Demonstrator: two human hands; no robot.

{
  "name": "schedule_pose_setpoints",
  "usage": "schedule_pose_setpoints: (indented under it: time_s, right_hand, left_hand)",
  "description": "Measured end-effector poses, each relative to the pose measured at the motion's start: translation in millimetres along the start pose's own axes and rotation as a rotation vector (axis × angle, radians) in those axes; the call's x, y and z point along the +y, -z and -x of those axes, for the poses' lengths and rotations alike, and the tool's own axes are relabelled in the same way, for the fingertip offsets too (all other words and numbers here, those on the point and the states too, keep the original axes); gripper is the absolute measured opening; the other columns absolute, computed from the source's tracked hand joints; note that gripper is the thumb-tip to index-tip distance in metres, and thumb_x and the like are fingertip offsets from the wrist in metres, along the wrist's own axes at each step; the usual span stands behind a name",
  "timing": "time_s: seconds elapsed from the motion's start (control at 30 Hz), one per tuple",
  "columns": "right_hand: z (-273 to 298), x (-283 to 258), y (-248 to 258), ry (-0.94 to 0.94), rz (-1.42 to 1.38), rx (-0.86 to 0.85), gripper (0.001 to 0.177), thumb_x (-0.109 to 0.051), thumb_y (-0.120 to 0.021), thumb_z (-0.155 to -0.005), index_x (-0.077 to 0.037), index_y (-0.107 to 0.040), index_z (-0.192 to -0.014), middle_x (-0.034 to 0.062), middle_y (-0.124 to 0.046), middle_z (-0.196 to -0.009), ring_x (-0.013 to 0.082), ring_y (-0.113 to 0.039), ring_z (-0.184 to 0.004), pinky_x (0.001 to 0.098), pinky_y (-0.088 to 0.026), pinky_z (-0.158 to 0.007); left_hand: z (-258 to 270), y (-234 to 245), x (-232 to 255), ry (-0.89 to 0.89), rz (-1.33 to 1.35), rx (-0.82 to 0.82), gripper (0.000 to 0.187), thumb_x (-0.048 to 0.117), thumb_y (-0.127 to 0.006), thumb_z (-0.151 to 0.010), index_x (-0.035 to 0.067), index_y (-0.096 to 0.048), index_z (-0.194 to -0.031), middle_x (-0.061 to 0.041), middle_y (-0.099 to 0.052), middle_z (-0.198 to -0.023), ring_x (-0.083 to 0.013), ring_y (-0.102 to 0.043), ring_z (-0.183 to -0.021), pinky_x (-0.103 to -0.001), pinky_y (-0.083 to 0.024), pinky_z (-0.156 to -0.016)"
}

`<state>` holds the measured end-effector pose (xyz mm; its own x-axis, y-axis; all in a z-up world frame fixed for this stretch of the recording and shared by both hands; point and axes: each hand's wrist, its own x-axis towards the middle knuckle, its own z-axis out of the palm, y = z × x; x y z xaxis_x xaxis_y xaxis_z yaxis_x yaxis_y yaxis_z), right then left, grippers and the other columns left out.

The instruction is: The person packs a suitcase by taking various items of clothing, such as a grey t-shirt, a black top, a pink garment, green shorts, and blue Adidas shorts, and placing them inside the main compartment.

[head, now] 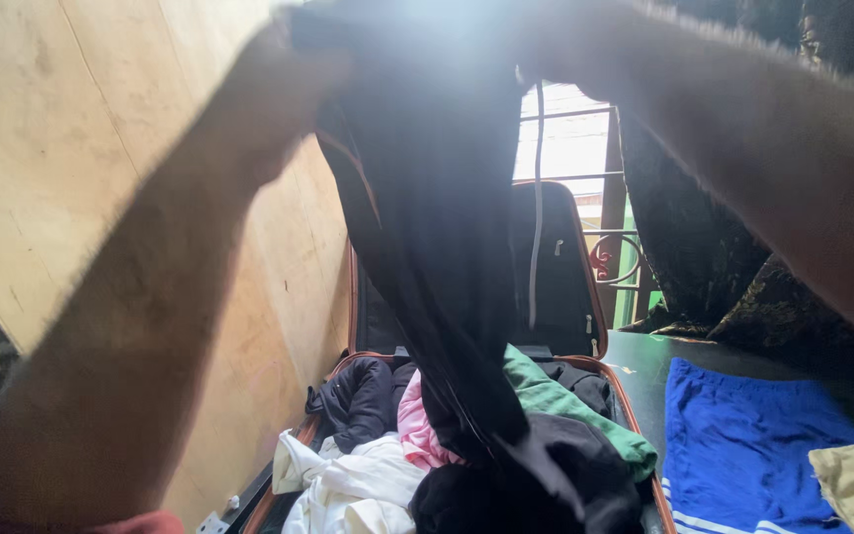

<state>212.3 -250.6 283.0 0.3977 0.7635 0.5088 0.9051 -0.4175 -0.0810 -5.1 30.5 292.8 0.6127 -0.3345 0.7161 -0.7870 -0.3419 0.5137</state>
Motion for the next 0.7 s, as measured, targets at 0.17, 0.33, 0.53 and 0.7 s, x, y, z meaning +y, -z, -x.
schedule_pose_setpoints:
  time_s: [0.17, 0.33, 0.53, 0.7]
  right_hand:
    - [31.9, -39.4, 19.9, 0.052, -0.079, -0.099, 0.039, -0.038, -0.063, -0.093, -0.011, -0.07, -0.121, -0.0006, -0.069, -0.114, 0.0176, -0.071, -0.091, 0.0342, -0.059, -0.077]
    - [66.7, -154.7, 70.3, -0.556, 0.426, -0.395, 0.055, -0.053, -0.059, -0.1, -0.002, -0.08, -0.098, 0.0107, -0.073, -0.088, 0.0165, -0.067, -0.084, 0.0446, -0.045, -0.087]
    - [50.8, -178.7, 89.8, -0.259, 0.449, -0.111, 0.044, -0.048, -0.062, -0.096, -0.007, -0.078, -0.102, 0.0074, -0.074, -0.092, 0.0173, -0.069, -0.084, 0.0429, -0.048, -0.084]
    - [43.4, -182.3, 97.1, -0.106, 0.483, 0.065, 0.036, -0.043, -0.065, -0.093, -0.011, -0.077, -0.105, 0.0048, -0.075, -0.096, 0.0179, -0.071, -0.084, 0.0415, -0.051, -0.082]
  left_hand:
    - [22.6, -22.8, -4.6, 0.054, 0.115, -0.122, 0.038, 0.023, -0.071, -0.095, 0.0, -0.07, -0.125, -0.008, -0.074, -0.109, -0.0135, -0.072, -0.092, -0.027, -0.059, -0.077]
    - [24.6, -18.8, 24.0, 0.305, -0.122, -0.183, 0.05, 0.035, -0.071, -0.089, 0.006, -0.069, -0.129, -0.008, -0.076, -0.118, -0.0157, -0.071, -0.108, -0.034, -0.055, -0.093]
    - [7.0, -0.7, 39.2, 0.353, -0.265, -0.38, 0.054, 0.034, -0.072, -0.082, 0.011, -0.073, -0.131, -0.009, -0.079, -0.118, -0.0196, -0.071, -0.101, -0.04, -0.054, -0.087]
    - [-16.0, 9.1, 10.3, 0.53, -0.684, -0.256, 0.046, 0.038, -0.067, -0.094, 0.021, -0.068, -0.137, -0.002, -0.075, -0.12, -0.0199, -0.074, -0.093, -0.036, -0.053, -0.084]
